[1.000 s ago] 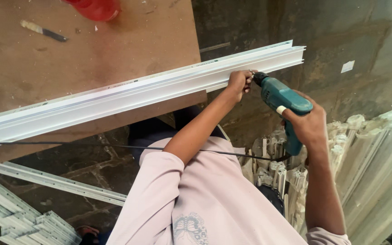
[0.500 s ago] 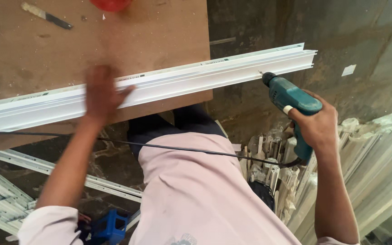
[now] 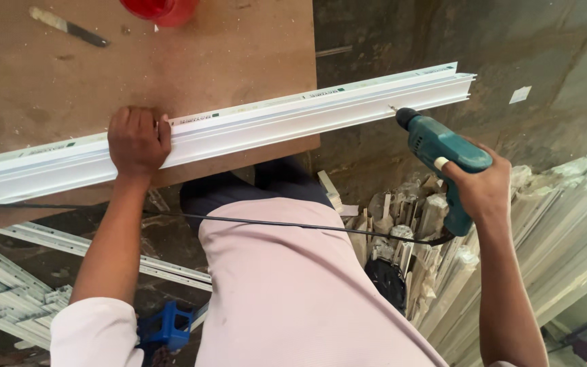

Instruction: The person carries white PVC window frame profiles across the workshop floor and lays them on a work table. They use a corded power drill to drive screws into the profiles, pick up screws from the table, and use a hacksaw to cut a metal bar, then resume drilling the profiles.

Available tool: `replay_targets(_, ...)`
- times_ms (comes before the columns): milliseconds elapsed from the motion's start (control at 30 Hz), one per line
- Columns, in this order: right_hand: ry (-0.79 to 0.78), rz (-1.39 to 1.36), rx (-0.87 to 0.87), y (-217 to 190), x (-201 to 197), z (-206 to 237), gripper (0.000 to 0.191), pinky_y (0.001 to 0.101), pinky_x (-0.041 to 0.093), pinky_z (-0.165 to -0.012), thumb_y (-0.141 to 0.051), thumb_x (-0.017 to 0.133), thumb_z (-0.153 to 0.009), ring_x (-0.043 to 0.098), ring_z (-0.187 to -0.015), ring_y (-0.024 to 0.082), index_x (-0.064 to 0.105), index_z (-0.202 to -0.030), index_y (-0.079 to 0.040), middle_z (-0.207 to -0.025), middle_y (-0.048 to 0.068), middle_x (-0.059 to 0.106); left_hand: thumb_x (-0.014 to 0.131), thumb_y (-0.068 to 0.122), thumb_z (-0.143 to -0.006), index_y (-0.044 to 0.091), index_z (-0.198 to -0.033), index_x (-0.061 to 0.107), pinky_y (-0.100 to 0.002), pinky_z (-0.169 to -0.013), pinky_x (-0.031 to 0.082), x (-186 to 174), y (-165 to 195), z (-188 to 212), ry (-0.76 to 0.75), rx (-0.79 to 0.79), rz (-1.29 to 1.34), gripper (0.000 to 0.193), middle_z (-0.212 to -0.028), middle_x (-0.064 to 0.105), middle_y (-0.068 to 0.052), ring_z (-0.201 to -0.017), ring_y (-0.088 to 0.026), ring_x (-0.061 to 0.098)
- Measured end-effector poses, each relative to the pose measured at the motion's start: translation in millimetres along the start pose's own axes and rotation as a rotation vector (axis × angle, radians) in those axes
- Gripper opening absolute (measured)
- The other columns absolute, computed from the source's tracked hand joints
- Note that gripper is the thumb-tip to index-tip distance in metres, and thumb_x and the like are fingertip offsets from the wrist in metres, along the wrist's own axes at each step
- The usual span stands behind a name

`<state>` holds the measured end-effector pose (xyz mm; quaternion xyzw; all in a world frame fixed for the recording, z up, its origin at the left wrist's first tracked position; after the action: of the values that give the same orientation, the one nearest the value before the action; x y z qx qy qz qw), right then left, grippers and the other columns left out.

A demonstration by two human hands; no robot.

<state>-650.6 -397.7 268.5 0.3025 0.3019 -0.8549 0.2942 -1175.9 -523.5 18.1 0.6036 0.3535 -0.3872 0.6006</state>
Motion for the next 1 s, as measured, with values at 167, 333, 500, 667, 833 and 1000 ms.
replay_targets(167, 0.007, 0.038, -0.069, -0.6, 2.4, 1.4, 0.052, 0.0277, 0.058, -0.067, -0.008, 0.077, -0.083, 0.071, -0.076, 0.014, 0.068, -0.132, 0.005, -0.099, 0.012, 0.074, 0.069, 0.019, -0.103, 0.004, -0.090, 0.060, -0.048, -0.078, 0.047, -2.4, 1.1, -3.0, -0.029, -0.014, 0.009, 0.022, -0.090, 0.057, -0.014, -0.091, -0.035, 0.056)
replay_targets(333, 0.001, -0.104, 0.052, 0.5, 5.6, 6.1, 0.049, 0.0296, 0.054, -0.057, -0.007, 0.074, -0.082, 0.067, -0.064, 0.017, 0.068, -0.130, 0.004, -0.090, 0.011, 0.072, 0.069, 0.018, -0.102, 0.004, -0.091, 0.060, -0.048, -0.079, 0.047, -6.6, 2.3, -4.0, -0.023, -0.027, 0.031, 0.020, -0.092, 0.058, -0.014, -0.093, -0.034, 0.057)
replay_targets(500, 0.001, -0.091, 0.092, -0.3, 2.0, 1.3, 0.046, 0.0300, 0.053, -0.056, -0.005, 0.075, -0.082, 0.067, -0.062, 0.017, 0.068, -0.126, 0.005, -0.088, 0.011, 0.071, 0.068, 0.017, -0.103, 0.003, -0.093, 0.061, -0.047, -0.081, 0.047, -4.3, 2.3, -3.2, -0.053, -0.033, 0.036, 0.019, -0.093, 0.058, -0.014, -0.094, -0.034, 0.057)
replay_targets(667, 0.006, -0.061, 0.084, -1.6, 0.6, -0.1, 0.047, 0.0299, 0.055, -0.057, -0.004, 0.075, -0.082, 0.068, -0.063, 0.017, 0.068, -0.127, 0.005, -0.088, 0.011, 0.071, 0.069, 0.018, -0.103, 0.003, -0.093, 0.061, -0.047, -0.083, 0.047, -0.9, 0.0, -0.9, -0.056, -0.028, 0.024, 0.019, -0.094, 0.059, -0.014, -0.095, -0.034, 0.057)
replay_targets(833, -0.002, -0.049, 0.075, -6.0, 1.7, 2.1, 0.048, 0.0303, 0.054, -0.057, -0.004, 0.075, -0.082, 0.068, -0.063, 0.017, 0.068, -0.129, 0.005, -0.088, 0.012, 0.071, 0.069, 0.018, -0.102, 0.004, -0.089, 0.058, -0.048, -0.082, 0.047, 2.4, -1.2, 1.4, -0.074, -0.032, 0.003, 0.022, -0.092, 0.058, -0.014, -0.095, -0.035, 0.057)
replay_targets(1000, -0.002, -0.051, 0.132, -6.9, -0.3, -1.2, 0.048, 0.0325, 0.055, -0.053, -0.004, 0.073, -0.082, 0.068, -0.061, 0.018, 0.067, -0.128, 0.006, -0.087, 0.012, 0.071, 0.069, 0.018, -0.102, 0.004, -0.086, 0.056, -0.048, -0.081, 0.047, 6.0, -4.2, 4.3, -0.075, -0.035, -0.004, 0.024, -0.089, 0.056, -0.015, -0.093, -0.036, 0.056)
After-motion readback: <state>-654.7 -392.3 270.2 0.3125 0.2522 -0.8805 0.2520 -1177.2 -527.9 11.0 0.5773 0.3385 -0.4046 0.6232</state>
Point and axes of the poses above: each hand's wrist, its own z-axis away from the middle knuckle, its own x-axis out of the palm, y = z × x, the point moved 4 cm from there along -z, towards the middle knuckle
